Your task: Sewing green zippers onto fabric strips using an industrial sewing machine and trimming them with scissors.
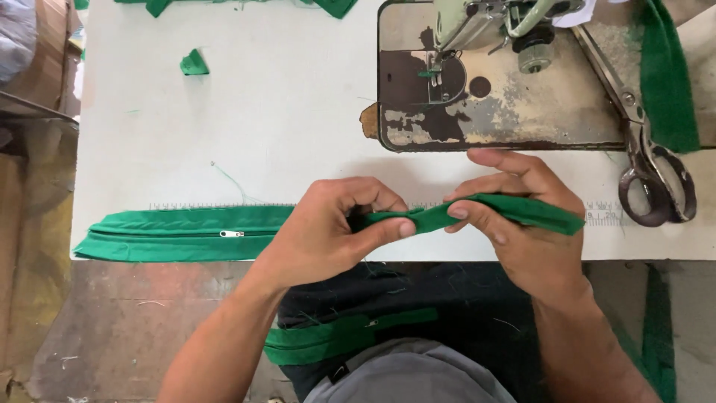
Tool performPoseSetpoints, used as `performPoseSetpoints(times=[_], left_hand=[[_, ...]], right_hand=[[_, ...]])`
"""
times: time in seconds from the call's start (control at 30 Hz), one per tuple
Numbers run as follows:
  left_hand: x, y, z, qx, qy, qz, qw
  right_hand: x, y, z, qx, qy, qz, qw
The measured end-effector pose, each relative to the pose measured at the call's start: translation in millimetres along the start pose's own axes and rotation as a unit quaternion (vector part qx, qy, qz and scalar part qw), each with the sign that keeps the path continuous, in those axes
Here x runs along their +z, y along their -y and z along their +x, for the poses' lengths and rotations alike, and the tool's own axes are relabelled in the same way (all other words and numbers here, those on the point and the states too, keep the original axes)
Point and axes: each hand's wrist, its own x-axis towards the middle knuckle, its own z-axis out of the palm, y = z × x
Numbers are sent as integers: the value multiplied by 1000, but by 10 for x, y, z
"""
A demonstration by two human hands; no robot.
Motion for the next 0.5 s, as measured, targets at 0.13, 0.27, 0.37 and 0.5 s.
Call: performPoseSetpoints(times=[0.13, 0.27, 0.37, 0.5], left_hand=[[49, 89, 23, 75, -62, 69, 993], [50, 193, 48, 201, -119, 162, 959], [2, 166, 161, 361, -106, 278, 884], [-76, 15, 258, 441, -82, 352, 821]], right_hand=[[-127, -31, 35, -48, -84, -70, 993], [-594, -324, -175, -179, -278, -588, 738], [-245, 275, -187, -256, -16, -438, 861], [-114, 254, 160, -314, 118, -356, 872]])
